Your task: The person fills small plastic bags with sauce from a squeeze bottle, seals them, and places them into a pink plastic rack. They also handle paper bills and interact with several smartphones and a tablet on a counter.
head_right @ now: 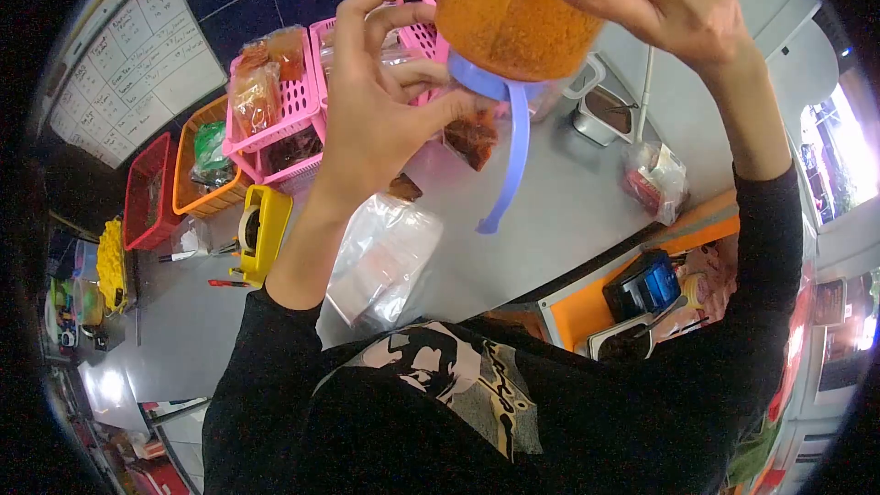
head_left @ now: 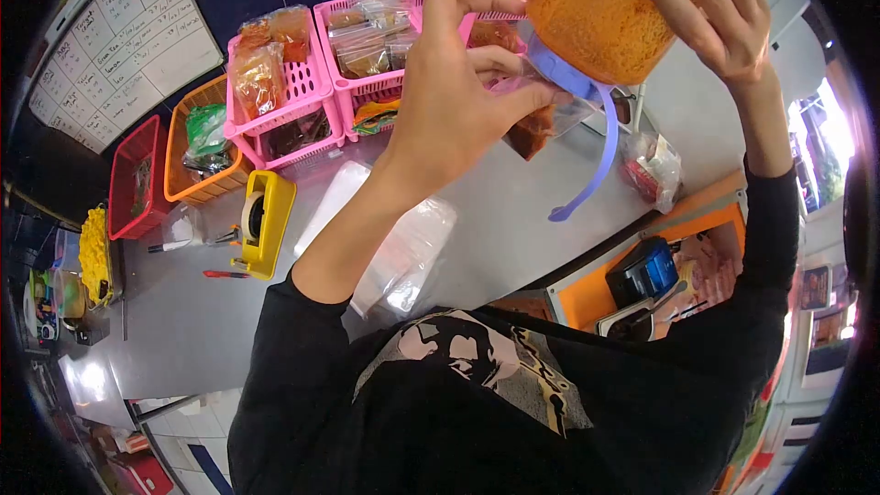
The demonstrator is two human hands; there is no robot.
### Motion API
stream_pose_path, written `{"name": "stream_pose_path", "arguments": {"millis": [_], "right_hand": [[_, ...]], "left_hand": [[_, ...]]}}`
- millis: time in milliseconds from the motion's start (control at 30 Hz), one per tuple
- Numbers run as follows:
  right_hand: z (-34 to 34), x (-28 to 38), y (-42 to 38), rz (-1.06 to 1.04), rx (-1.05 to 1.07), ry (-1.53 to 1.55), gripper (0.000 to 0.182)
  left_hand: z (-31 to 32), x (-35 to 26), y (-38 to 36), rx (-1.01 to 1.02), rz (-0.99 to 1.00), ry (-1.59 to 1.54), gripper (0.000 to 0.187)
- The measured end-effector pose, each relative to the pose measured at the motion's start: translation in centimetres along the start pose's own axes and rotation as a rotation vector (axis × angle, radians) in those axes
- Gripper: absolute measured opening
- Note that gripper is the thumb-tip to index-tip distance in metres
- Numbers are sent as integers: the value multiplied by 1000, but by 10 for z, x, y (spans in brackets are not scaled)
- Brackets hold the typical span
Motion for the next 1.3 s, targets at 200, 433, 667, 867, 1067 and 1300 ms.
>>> {"name": "stream_pose_path", "arguments": {"millis": [200,433,667,867,1067,1300], "right_hand": [[29,-5,-21,283,15,227,39],[77,64,-84,817,162,945,64],[105,172,-148,1498,427,1326,83],[124,300,-224,1935,360,1532,91],[93,313,-228,2071,194,1229,88],[15,202,-122,1708,-131,888,45]], "left_hand": [[1,1,0,10,-2,1,79],[-11,13,-28,-73,-256,-64,72],[-29,31,-50,-129,-312,59,70],[-37,37,-56,-206,-293,55,69],[-38,41,-56,-270,-333,11,67],[-23,44,-53,-244,-343,-40,66]]}}
Point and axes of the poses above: each hand's wrist, its own y-axis towards the middle knuckle, its own z-axis out of the palm, x = y × z, the point moved 6 cm from there along y, towards the middle knuckle, and after that the axes turned 13 degrees about z, right-handed, at the moved point
